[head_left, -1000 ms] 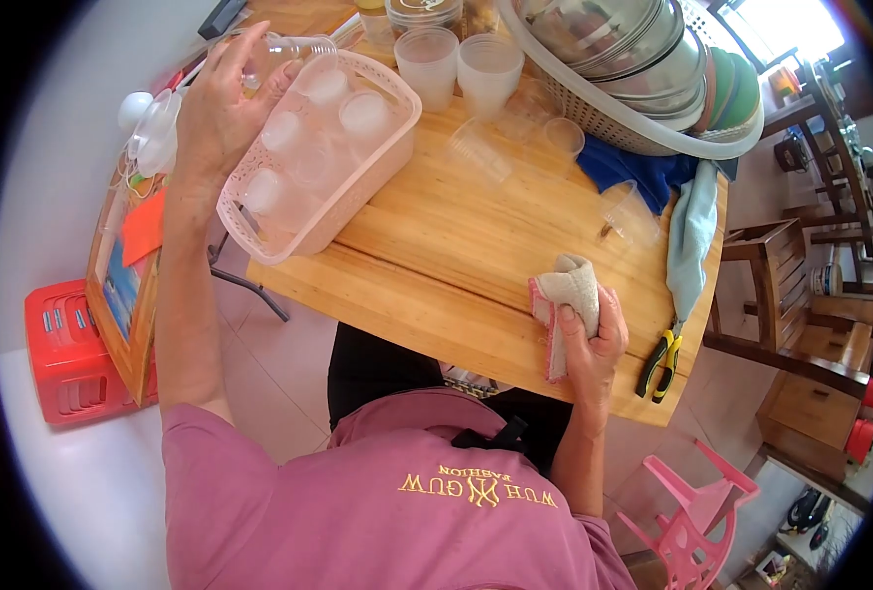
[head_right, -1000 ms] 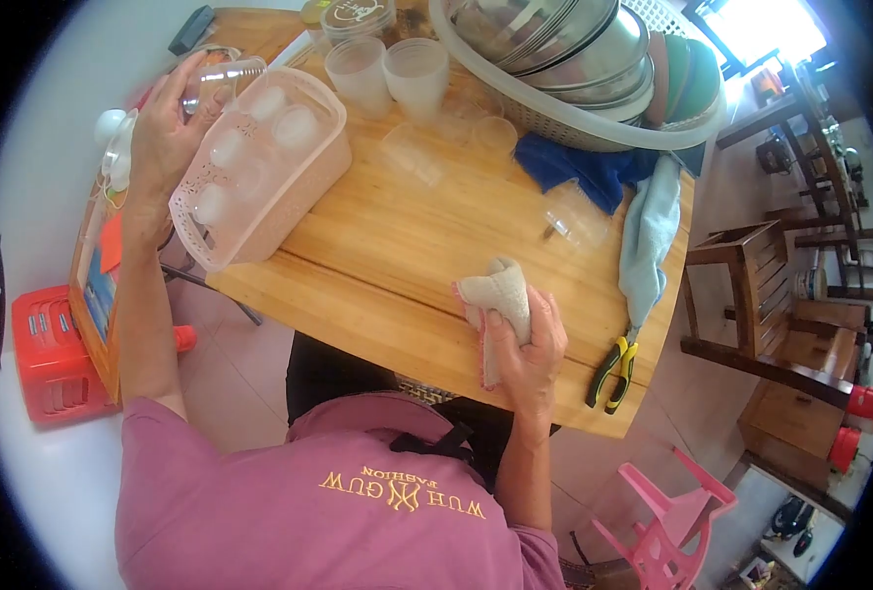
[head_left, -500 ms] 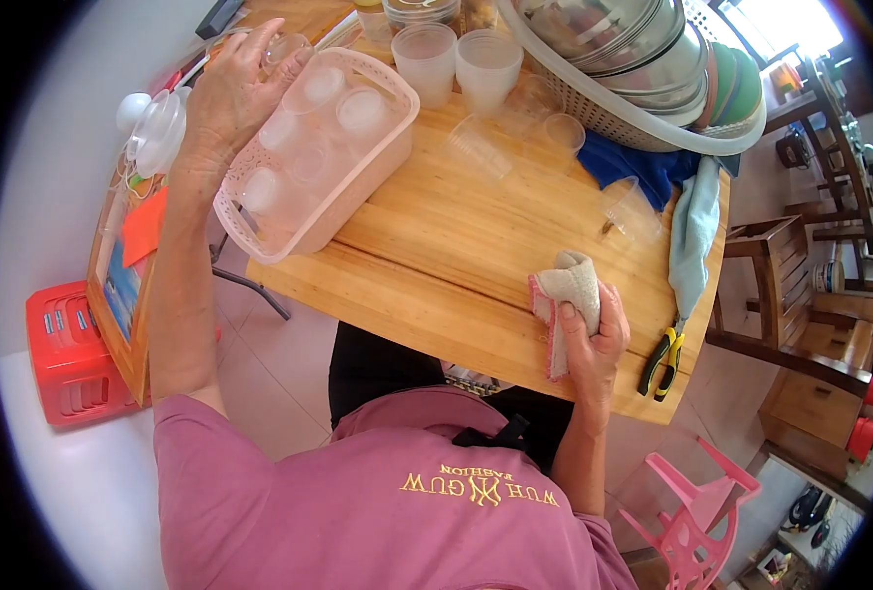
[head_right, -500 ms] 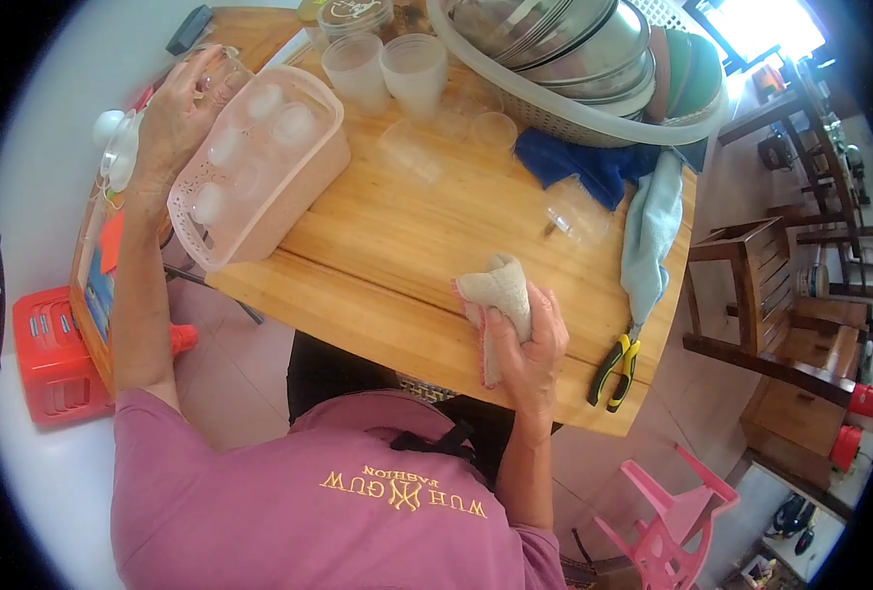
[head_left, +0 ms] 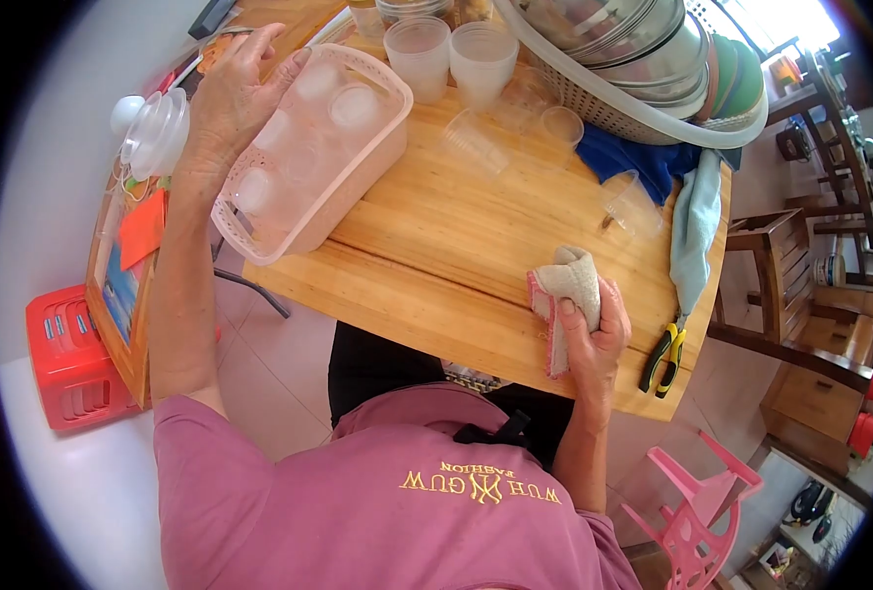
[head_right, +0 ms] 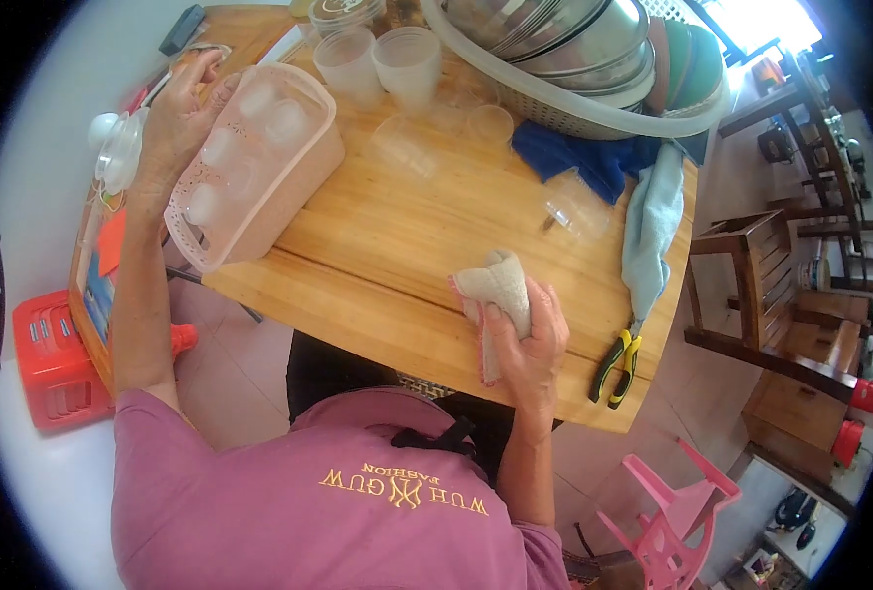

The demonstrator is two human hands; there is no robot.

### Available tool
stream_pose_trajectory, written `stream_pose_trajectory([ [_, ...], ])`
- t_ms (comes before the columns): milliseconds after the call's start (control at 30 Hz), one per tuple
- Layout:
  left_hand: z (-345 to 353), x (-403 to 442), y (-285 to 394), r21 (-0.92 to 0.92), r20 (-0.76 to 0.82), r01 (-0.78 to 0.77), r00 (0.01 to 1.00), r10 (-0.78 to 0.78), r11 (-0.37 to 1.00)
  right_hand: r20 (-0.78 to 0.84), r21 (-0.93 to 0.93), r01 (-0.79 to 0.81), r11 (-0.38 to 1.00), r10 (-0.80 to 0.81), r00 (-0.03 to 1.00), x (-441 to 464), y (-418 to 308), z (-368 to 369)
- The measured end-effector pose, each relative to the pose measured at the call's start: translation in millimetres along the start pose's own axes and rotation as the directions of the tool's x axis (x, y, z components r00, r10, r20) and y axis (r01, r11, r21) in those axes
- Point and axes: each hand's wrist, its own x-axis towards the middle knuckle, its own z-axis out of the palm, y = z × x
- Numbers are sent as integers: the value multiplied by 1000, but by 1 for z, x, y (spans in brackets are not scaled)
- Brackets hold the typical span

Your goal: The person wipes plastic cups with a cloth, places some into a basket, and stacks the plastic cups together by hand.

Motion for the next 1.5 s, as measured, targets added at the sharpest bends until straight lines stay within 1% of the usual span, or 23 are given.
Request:
stream_pose_trajectory([
  [67, -4, -1, 4, 14, -58, 5, 998, -4, 1000, -1, -16, 11, 1000, -11, 1000, 0, 3, -1],
  [100, -8, -3, 9, 12, -55, 4, 998, -4, 1000, -1, -32, 24, 999, -24, 1000, 0, 5, -1],
  [167, -22, -7, 27, -150, -124, 13, 992, -32, 989, -1, -34, 24, 999, -24, 1000, 0, 6, -1],
  [200, -31, -9, 38, -153, -122, 14, 992, -33, 988, 0, -35, 29, 999, -29, 1000, 1, 6, -1],
  [267, -47, -17, 64, -369, -123, 36, 988, -88, 929, -2, -35, 20, 999, -20, 1000, 1, 4, -1],
  [367, -52, -41, 118, -504, -28, -30, 999, 19, 863, -3, -40, 15, 999, -16, 1000, 1, 3, 0],
  [467, -14, -70, 145, -545, 144, -42, 979, 143, 837, -6, -39, 34, 999, -35, 999, 1, 6, 0],
  [500, 3, -78, 148, -550, 143, -47, 979, 149, 834, -8, -31, 49, 998, -49, 999, 1, 7, -1],
  [533, 21, -86, 150, -651, 243, 147, 970, 21, 745, -15, -36, 46, 998, -46, 999, 1, 5, -1],
  [567, 34, -89, 152, -714, 359, 335, 929, -89, 615, -17, -37, 35, 999, -36, 999, 1, 2, -1],
  [600, 41, -89, 154, -717, 359, 334, 929, -85, 612, -17, -37, 26, 999, -27, 999, 1, 1, -1],
  [667, 52, -86, 157, -735, 573, 601, 798, -186, 315, -22, -26, 17, 1000, -17, 1000, 1, 0, -1],
  [700, 56, -84, 158, -736, 571, 600, 799, -187, 313, -25, -10, 9, 1000, -9, 1000, 2, -1, -1],
  [767, 63, -81, 158, -742, 625, 647, 762, -170, 174, -17, 1, 8, 1000, -8, 1000, 3, 0, -1],
  [967, 71, -90, 159, -741, 656, 668, 741, -146, 66, -19, 10, -28, 1000, 28, 999, 3, 0, -2],
  [1167, 57, -117, 170, -692, 713, 721, 689, -131, 25, -24, 39, -57, 998, 58, 998, 3, 0, -4],
  [1300, 47, -136, 183, -733, 677, 681, 729, -101, 8, -47, 67, -24, 997, 27, 999, 2, 4, -3],
  [1333, 47, -142, 185, -770, 637, 638, 769, -56, 12, -49, 61, -22, 998, 25, 998, 1, 0, -7],
  [1367, 47, -147, 188, -805, 593, 593, 805, -11, 13, -43, 300, -256, 919, 281, 959, -1, -6, -13],
  [1400, 47, -150, 190, -806, 592, 592, 806, -8, 8, 24, 514, -449, 731, 511, 859, -1, -14, -19],
  [1433, 48, -154, 191, -807, 589, 590, 806, 53, 3, 21, 511, -450, 733, 513, 858, 0, -25, -22],
  [1467, 47, -158, 191, -807, 586, 590, 802, 115, -1, 46, 588, -407, 699, 473, 880, 1, -38, -24],
  [1500, 44, -160, 195, -805, 588, 593, 800, 119, -3, 53, 625, -384, 680, 453, 890, 0, -42, -21],
])
